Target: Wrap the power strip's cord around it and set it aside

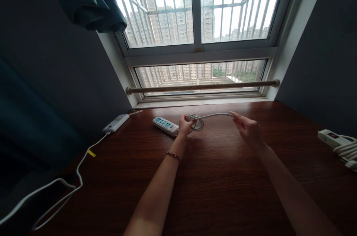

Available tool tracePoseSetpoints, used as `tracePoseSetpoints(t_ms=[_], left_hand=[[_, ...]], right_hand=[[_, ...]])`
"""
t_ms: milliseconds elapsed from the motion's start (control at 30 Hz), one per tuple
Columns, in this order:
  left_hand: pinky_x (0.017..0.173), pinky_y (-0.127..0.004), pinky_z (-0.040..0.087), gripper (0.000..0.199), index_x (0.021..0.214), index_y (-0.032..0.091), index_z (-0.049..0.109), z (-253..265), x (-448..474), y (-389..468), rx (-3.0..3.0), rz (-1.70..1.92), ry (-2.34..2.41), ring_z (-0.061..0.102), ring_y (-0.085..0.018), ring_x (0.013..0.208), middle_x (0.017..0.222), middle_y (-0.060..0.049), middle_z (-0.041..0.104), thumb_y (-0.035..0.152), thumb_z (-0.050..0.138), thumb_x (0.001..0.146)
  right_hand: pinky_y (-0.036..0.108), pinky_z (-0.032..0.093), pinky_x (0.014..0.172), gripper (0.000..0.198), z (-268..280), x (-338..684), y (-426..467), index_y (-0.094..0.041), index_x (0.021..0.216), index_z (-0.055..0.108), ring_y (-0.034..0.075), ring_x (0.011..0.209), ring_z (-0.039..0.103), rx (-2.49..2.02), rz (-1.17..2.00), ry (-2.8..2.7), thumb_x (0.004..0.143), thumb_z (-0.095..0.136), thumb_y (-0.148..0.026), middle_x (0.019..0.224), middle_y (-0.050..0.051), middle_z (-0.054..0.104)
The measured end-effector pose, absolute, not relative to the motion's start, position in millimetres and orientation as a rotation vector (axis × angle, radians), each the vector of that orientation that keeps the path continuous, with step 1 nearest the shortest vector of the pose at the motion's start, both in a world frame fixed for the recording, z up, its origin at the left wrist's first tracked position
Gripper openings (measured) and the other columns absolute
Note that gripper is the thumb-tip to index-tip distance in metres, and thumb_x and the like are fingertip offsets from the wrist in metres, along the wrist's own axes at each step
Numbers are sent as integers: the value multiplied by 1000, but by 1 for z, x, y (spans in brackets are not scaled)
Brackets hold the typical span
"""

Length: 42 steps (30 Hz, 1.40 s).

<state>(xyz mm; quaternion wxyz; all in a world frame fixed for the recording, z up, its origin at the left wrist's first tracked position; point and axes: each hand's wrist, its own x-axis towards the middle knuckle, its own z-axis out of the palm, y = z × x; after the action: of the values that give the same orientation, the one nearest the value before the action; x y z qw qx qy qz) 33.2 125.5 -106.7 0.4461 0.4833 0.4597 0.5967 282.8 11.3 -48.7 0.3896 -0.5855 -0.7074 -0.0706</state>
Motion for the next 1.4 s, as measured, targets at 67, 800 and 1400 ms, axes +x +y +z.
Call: tracePoseSetpoints(t_ms=[67, 800, 1400], left_hand=[[42, -18, 33, 30, 67, 15, 46, -95, 22, 125, 1188, 1357, 1089, 46, -7, 43, 52, 5, 51, 16, 70, 48], [52, -19, 38, 28, 77, 15, 52, -41, 30, 95, 1292, 1206, 676, 52, -7, 53, 63, 2, 56, 25, 69, 58], [48, -17, 37, 30, 76, 15, 47, -24, 36, 87, 1183, 1430, 644, 50, -5, 49, 64, 3, 57, 26, 69, 59]], right_hand=[[22, 37, 56, 37, -20, 275, -3, -27, 118, 50, 13, 57, 55, -1544, 40, -1902, 84, 37, -34, 69, 2, 62], [23, 36, 37, 19, -6, 176, 45, -16, 59, 52, 12, 34, 48, -1667, 834, -1639, 68, 56, -32, 39, 3, 52], [29, 48, 68, 29, 4, 175, 46, -14, 81, 62, 20, 75, 61, -1079, 978, -1511, 53, 68, -20, 77, 3, 66]])
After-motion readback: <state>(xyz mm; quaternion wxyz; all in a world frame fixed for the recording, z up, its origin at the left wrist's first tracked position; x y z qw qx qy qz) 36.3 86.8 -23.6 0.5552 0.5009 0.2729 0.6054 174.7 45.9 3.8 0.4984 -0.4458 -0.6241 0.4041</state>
